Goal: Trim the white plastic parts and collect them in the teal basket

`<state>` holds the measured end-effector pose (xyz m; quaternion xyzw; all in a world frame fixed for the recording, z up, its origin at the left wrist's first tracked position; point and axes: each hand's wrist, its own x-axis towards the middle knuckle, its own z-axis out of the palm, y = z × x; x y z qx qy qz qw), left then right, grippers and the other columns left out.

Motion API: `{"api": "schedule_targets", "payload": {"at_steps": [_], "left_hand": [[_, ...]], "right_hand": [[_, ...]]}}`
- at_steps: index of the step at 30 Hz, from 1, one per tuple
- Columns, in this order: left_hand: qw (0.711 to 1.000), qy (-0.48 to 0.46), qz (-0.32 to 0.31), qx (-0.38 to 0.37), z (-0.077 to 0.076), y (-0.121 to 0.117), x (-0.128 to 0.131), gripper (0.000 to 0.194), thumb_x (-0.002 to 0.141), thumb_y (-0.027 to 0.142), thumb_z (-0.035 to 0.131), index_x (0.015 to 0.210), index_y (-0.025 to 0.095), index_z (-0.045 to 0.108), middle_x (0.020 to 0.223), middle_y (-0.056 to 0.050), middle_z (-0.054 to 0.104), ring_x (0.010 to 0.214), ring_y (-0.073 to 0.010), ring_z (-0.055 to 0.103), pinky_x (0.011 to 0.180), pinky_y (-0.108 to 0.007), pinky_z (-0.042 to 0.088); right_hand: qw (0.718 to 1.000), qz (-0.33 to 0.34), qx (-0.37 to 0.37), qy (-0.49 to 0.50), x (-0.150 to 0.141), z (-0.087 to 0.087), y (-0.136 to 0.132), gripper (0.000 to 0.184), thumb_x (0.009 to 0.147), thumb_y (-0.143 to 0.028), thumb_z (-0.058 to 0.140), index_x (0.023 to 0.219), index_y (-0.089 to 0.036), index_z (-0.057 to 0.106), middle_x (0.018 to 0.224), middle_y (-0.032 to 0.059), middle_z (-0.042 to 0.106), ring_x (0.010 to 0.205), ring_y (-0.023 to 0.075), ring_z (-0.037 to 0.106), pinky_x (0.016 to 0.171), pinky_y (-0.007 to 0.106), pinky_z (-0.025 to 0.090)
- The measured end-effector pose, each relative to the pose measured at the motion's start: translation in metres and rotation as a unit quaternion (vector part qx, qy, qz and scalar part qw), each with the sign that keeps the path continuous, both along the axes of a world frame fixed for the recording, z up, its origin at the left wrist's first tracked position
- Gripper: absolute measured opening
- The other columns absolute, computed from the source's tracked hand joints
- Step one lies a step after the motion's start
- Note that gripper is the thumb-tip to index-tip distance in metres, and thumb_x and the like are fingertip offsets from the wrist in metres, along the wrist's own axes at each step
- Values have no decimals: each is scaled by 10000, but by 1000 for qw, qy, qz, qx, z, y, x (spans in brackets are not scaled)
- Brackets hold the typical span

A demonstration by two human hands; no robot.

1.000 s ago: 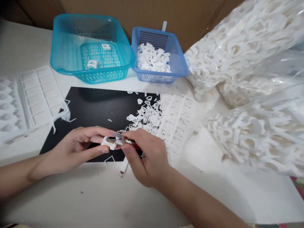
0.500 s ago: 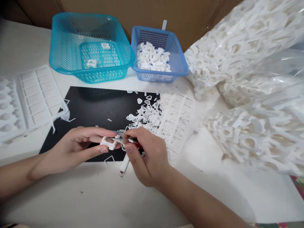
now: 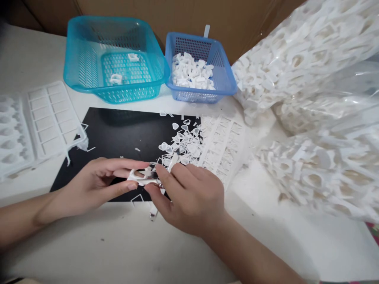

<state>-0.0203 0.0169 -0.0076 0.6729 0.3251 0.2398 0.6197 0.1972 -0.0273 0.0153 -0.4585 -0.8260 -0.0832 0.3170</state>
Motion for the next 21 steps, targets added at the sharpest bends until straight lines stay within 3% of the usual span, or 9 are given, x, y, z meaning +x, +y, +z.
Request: {"api": "schedule_targets", "payload": {"at_steps": [9,21], "left_hand": [[998,21,2,61,-1,-2,2,384,901,167,620,1248,331,612,988,21,784,838,-139,716,706,-180,537],[999,34,7,42,2,-2,3,336,907,197,610,1242,212,629,948,-38,787,753,-153,699,642,-211,524]], "right_hand": [[996,-44,10,-80,-4,10,-10,179,840,-301,682,909,-149,748,552,-38,625,469,128,533,456,303,337],[997,-50,-11,-52,-7,8,-11,188,842,-277,671,905,-114,743,574,-4,653,486,148,569,439,329,357]]}}
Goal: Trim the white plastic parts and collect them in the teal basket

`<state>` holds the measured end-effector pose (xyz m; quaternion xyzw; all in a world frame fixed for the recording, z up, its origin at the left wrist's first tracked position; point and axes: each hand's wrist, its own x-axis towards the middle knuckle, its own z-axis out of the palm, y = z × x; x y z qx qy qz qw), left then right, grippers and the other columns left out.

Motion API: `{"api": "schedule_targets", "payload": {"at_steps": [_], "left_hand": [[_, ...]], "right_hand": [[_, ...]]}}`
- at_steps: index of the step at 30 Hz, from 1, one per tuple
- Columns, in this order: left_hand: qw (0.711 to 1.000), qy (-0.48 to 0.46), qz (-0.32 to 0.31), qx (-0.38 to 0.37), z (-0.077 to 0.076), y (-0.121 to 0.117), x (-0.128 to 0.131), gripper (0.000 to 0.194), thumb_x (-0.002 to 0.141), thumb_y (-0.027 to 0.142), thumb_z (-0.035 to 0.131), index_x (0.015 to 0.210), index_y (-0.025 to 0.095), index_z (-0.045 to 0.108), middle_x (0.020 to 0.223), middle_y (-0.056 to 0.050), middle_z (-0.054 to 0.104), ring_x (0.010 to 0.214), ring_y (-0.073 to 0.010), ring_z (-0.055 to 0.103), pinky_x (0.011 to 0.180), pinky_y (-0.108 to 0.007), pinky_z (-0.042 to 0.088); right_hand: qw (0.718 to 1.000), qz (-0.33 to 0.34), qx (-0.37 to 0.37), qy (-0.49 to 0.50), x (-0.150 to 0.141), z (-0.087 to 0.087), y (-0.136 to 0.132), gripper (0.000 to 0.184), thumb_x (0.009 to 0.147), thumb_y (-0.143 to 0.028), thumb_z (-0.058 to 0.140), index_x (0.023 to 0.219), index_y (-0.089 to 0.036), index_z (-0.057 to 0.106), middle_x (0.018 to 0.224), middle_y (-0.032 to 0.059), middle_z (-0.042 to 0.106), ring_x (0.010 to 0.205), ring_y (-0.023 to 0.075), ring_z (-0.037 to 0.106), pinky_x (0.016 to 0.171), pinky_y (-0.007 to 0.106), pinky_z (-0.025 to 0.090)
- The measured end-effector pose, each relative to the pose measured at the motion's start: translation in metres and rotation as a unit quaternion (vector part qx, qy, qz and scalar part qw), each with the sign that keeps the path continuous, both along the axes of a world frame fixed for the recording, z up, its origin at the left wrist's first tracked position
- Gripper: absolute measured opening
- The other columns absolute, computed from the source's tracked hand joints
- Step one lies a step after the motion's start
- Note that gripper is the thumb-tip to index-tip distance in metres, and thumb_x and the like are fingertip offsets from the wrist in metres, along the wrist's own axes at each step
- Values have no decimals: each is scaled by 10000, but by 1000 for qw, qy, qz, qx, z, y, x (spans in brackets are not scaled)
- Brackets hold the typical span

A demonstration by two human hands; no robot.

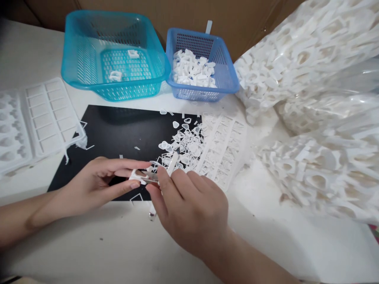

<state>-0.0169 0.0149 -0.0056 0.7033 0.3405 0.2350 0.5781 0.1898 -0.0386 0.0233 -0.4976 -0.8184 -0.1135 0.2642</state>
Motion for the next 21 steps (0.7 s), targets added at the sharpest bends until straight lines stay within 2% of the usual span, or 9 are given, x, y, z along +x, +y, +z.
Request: {"api": "schedule_targets", "payload": {"at_steps": [9,13,15,18,21], "left_hand": [[1000,-9,7,-14,0,0,2,335,905,190,614,1232,259,633,941,-4,789,723,-133,679,633,-201,513],[1000,-24,3,7,-1,1,0,417,902,161,614,1293,303,594,897,13,788,639,-110,633,547,-188,451],[1000,-27,2,0,-1,1,-2,436,911,169,603,1323,308,569,868,13,784,612,-106,618,517,-187,423],[999,-23,-1,-29,-1,1,-4,441,926,198,585,1356,284,534,934,-20,782,687,-129,654,562,-195,454],[998,-26,-6,-53,-1,1,-4,477,928,213,586,1389,272,476,955,-31,780,767,-147,677,669,-217,498]], "right_hand": [[1000,0,-6,24,1,-4,0,198,839,-274,684,929,-102,721,610,15,671,485,143,572,424,316,360],[989,-2,-59,135,4,-4,2,161,846,-263,672,928,-126,693,617,3,639,502,112,548,452,266,392],[965,-6,-133,228,5,-2,4,137,878,-272,618,909,-149,670,638,-8,625,496,88,516,461,234,397],[907,1,-237,348,5,0,7,158,896,-330,570,905,-182,624,578,-55,539,448,69,430,419,205,338],[868,-3,-291,402,2,-1,10,211,786,-346,694,909,-204,598,503,-109,373,424,66,336,398,192,286]]}}
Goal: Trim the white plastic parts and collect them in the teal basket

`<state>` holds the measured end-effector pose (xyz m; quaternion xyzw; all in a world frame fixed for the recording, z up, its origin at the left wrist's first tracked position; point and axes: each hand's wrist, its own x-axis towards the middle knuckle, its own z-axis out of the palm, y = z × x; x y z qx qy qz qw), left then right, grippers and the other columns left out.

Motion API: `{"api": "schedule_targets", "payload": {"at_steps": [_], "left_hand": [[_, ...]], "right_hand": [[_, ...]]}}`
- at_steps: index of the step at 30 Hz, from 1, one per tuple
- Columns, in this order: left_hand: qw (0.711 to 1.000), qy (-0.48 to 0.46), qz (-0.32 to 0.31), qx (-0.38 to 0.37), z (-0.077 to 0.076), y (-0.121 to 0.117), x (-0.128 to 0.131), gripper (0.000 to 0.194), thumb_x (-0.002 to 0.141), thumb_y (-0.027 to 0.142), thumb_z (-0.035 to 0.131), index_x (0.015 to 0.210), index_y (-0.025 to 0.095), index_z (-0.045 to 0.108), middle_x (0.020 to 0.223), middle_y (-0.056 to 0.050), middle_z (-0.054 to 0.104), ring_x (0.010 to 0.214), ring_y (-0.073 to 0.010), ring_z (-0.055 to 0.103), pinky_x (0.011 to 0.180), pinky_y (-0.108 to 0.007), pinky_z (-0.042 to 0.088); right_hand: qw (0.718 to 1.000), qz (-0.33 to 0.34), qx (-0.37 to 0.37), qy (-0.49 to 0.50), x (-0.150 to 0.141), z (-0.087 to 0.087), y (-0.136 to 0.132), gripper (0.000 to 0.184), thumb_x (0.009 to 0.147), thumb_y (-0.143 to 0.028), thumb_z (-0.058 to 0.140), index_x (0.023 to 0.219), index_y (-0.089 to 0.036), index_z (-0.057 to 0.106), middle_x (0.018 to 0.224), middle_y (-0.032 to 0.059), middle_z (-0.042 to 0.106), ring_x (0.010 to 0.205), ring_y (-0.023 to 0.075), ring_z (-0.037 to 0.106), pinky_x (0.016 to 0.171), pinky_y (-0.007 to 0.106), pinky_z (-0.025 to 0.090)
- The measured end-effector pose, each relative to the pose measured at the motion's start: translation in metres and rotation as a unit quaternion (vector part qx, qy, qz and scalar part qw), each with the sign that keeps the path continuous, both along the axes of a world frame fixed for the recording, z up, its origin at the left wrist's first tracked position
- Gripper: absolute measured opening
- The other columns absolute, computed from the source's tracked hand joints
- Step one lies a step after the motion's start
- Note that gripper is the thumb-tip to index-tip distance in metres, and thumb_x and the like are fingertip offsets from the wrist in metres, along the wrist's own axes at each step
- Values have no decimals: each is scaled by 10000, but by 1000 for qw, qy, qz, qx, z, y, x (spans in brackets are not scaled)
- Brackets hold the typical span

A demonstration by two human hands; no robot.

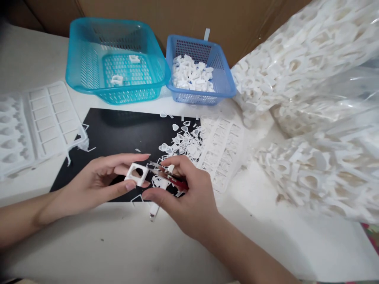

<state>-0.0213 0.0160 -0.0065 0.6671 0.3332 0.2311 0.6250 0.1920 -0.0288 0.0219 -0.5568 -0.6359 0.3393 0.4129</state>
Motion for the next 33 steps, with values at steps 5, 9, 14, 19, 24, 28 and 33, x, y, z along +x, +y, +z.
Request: {"api": "schedule_targets", "payload": {"at_steps": [5,9,14,19,24,28,33], "left_hand": [[998,-32,-35,-33,2,1,1,414,935,213,576,1334,234,468,934,-45,774,841,-159,686,779,-249,507],[997,-40,-50,-41,2,2,2,325,942,226,565,1259,200,500,933,-60,771,844,-157,685,751,-236,506],[998,-32,-41,-34,3,2,2,271,934,230,580,1197,197,518,913,-47,772,798,-136,666,719,-216,490],[998,-25,-28,-41,1,1,1,256,916,227,612,1153,182,526,905,-56,765,780,-148,669,698,-228,490],[998,-34,-29,-44,-2,-1,-1,250,901,203,633,1132,196,538,914,-46,767,772,-141,675,680,-217,504],[997,-35,-25,-61,-2,-1,-2,260,883,203,660,1118,209,551,875,-24,766,735,-121,664,678,-205,511],[996,-42,-21,-81,-1,0,0,237,872,190,672,1082,198,561,842,-18,765,707,-113,664,653,-191,513]], "right_hand": [[998,25,-52,27,-6,-7,2,209,738,-201,696,944,-189,664,495,-114,359,425,58,312,413,184,288],[996,20,-64,50,-8,-11,3,104,745,-172,664,836,-185,713,474,-98,391,416,54,310,401,187,267],[996,-1,-69,48,-9,-13,3,52,754,-191,664,770,-197,713,477,-83,448,413,57,339,394,192,270],[998,14,-9,60,-5,-10,1,144,771,-230,651,911,-198,657,527,-83,466,429,66,373,398,194,303],[997,23,73,23,-3,-7,-1,166,807,-250,648,959,-212,595,660,-53,608,476,73,494,440,190,405],[994,-8,111,-20,-3,-5,-2,187,769,-240,707,912,-216,588,710,-47,652,510,67,549,485,169,463],[993,-16,110,-24,-3,-5,-1,168,775,-243,688,908,-208,592,714,-36,661,547,76,590,522,168,506]]}}
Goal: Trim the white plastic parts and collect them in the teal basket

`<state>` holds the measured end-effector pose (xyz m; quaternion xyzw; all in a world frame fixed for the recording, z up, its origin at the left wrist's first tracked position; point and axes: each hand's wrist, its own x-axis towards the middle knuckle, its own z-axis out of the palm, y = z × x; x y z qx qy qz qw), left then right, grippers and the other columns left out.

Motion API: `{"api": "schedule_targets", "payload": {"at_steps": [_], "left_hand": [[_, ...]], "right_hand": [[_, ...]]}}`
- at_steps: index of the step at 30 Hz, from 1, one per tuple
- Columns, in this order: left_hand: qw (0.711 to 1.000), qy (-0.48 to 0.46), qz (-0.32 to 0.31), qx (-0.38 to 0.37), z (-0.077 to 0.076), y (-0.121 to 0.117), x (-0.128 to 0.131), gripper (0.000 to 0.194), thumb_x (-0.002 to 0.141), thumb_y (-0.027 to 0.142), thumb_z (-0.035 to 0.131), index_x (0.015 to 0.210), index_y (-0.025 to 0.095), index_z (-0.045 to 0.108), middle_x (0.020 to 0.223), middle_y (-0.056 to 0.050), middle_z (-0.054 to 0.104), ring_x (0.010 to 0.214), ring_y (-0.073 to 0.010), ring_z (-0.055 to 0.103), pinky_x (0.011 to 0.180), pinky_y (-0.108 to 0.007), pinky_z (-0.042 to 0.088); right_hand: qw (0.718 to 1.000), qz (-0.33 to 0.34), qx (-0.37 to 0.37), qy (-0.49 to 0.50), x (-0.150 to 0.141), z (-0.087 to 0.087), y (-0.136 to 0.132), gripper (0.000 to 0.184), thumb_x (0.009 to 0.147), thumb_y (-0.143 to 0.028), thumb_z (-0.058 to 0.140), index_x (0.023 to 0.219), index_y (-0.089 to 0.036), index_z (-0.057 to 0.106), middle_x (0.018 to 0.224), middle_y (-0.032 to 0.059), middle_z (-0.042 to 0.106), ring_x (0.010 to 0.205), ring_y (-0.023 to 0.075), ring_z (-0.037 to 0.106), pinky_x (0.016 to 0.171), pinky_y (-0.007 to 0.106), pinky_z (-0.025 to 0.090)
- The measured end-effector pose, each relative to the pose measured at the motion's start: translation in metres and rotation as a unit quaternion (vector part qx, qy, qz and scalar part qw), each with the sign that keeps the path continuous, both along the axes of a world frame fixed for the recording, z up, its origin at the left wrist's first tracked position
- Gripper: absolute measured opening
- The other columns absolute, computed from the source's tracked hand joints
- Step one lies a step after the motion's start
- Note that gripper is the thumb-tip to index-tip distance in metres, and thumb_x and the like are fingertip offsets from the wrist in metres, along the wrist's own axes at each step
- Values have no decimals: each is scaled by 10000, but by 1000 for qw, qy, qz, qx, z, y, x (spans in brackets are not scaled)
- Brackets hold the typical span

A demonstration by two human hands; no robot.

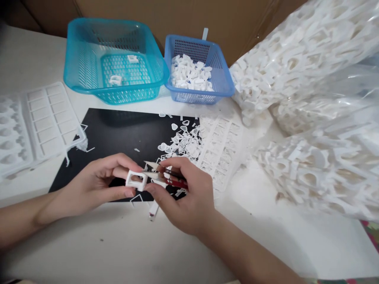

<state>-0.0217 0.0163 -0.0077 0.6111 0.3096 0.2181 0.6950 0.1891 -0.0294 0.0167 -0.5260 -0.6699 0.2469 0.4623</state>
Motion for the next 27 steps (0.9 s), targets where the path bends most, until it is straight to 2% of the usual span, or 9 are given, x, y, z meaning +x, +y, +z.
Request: {"api": "schedule_targets", "payload": {"at_steps": [3,5,7,9,12,15,18,22,27], "left_hand": [[1000,-13,0,-11,0,0,1,226,869,180,673,1062,184,557,842,-28,768,725,-132,690,669,-210,531],[1000,-21,-5,-4,0,-1,1,224,869,165,669,1058,189,551,866,-30,770,764,-146,704,678,-218,537],[999,-24,-6,29,1,-1,1,252,852,146,686,1059,204,553,905,-24,769,807,-151,704,686,-215,531],[996,-27,-8,79,3,-1,1,301,815,147,726,1061,209,561,928,-23,762,820,-153,689,699,-217,516],[992,-34,-15,118,4,1,1,223,855,166,679,1047,184,568,940,-53,744,786,-153,663,681,-227,492],[992,-37,-25,121,3,1,1,92,911,133,585,993,169,559,924,-66,730,749,-132,640,649,-213,473],[991,-31,-31,125,3,0,2,177,884,84,604,997,197,528,933,-36,726,761,-112,632,671,-195,473],[989,-13,-52,141,4,-1,2,369,879,66,589,1193,246,518,1002,-33,738,781,-114,643,681,-192,484],[992,1,-39,116,5,1,1,268,880,90,605,1094,252,602,958,-1,746,808,-111,676,673,-168,487]], "right_hand": [[1000,-4,-22,-4,-3,-4,-1,197,727,-236,738,860,-204,596,650,-55,643,509,71,583,515,166,501],[999,-4,-29,-14,-6,-7,-2,187,696,-227,754,805,-200,605,557,-77,590,435,60,523,449,159,450],[999,-7,-23,-24,-9,-10,-4,150,686,-206,745,776,-191,625,508,-81,565,398,54,480,408,157,402],[999,-6,-11,-29,-10,-12,-5,98,707,-181,711,787,-180,653,534,-60,611,396,51,485,401,156,393],[999,4,15,-40,-9,-13,-6,62,759,-154,658,812,-179,678,598,-31,669,416,58,523,415,163,416],[996,24,54,-60,-7,-15,-7,109,782,-121,636,852,-187,688,598,-31,663,424,65,518,427,178,424],[992,45,88,-74,-6,-17,-8,172,783,-71,608,884,-187,685,578,-37,642,435,68,499,439,188,413],[991,62,93,-68,-6,-20,-8,191,781,-40,565,859,-180,668,575,-46,618,462,64,498,457,180,409],[993,59,79,-62,-7,-19,-8,201,784,-38,538,862,-183,653,603,-50,631,486,57,529,496,164,435]]}}
